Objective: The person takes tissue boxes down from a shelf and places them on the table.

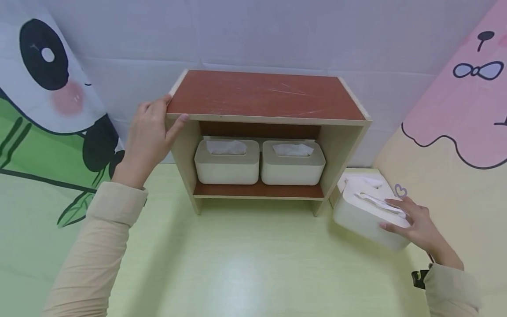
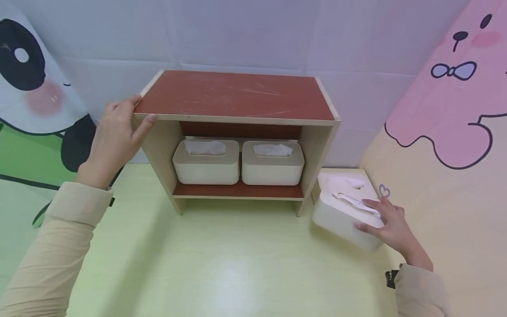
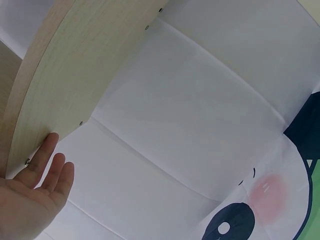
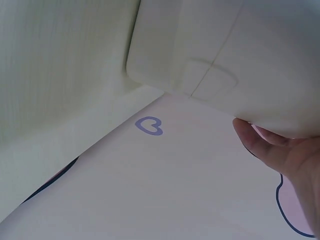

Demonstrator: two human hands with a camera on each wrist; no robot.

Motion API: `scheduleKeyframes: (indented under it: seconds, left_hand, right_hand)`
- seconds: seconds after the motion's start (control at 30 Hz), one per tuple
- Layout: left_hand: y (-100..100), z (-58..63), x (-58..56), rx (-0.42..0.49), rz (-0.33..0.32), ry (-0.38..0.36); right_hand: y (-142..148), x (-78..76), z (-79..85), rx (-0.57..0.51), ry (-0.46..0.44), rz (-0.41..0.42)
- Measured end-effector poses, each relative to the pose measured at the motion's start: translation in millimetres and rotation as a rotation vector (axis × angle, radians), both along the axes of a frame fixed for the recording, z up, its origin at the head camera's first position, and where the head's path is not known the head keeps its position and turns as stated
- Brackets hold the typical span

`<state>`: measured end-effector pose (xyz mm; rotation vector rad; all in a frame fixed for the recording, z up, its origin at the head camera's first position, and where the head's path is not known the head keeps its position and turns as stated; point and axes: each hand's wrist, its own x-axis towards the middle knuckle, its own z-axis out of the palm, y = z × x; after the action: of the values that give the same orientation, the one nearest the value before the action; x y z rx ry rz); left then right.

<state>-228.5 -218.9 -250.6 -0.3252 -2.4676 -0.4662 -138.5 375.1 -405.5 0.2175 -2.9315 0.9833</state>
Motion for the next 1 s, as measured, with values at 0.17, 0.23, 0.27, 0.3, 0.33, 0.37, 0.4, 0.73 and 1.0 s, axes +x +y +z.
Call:
scheduleKeyframes:
  seconds: [0.17,0.23,0.27,0.3,0.33,0.37,0.4,0.73,1.0]
  left_hand:
    - [0,-0.6,-0.3,-0.003,0.004,-0.001]
    - [-1,-0.9,-0.5,-0.004,0.004,-0.002]
    - [-1,-1.0,-0.6,-0.004,0.004,-0.002]
    - [-1,-1.2,-0.7,-0.004,0.004,-0.002]
    - [-1,-1.3,-0.7,-0.002,0.002,-0.002]
    - [-1,-1.5,-0.8,-0.001,0.002,-0.001]
    - [-1,-1.6,-0.8,0.0,0.001,-0.002]
    - [-2,-1.6,-1.2,0.001,-0.004,0.0]
    - [0,-0.4,-0.1,-0.001,-0.002,-0.006]
  right_hand:
    - [-2,3.7,-11.4,0.03,0.065,0.041]
    - [-3,4.6,-14.8,0.035,0.061,0.048]
    - [-3,5.1,-16.2,0.032,0.045,0.049]
    - [-3,5.2,-18.0,0.034,0.038,0.051]
    - [-3,5.4,-19.9,0.035,0.03,0.052]
    - [-3,5.2,-22.7,0.037,0.028,0.054]
    - [-3,4.8,-25.2,0.04,0.036,0.062]
    - [-7,4.7,-50.2,0.177,0.176,0.091]
    - [-2,3.6,-63.2,0.169,0.181,0.104]
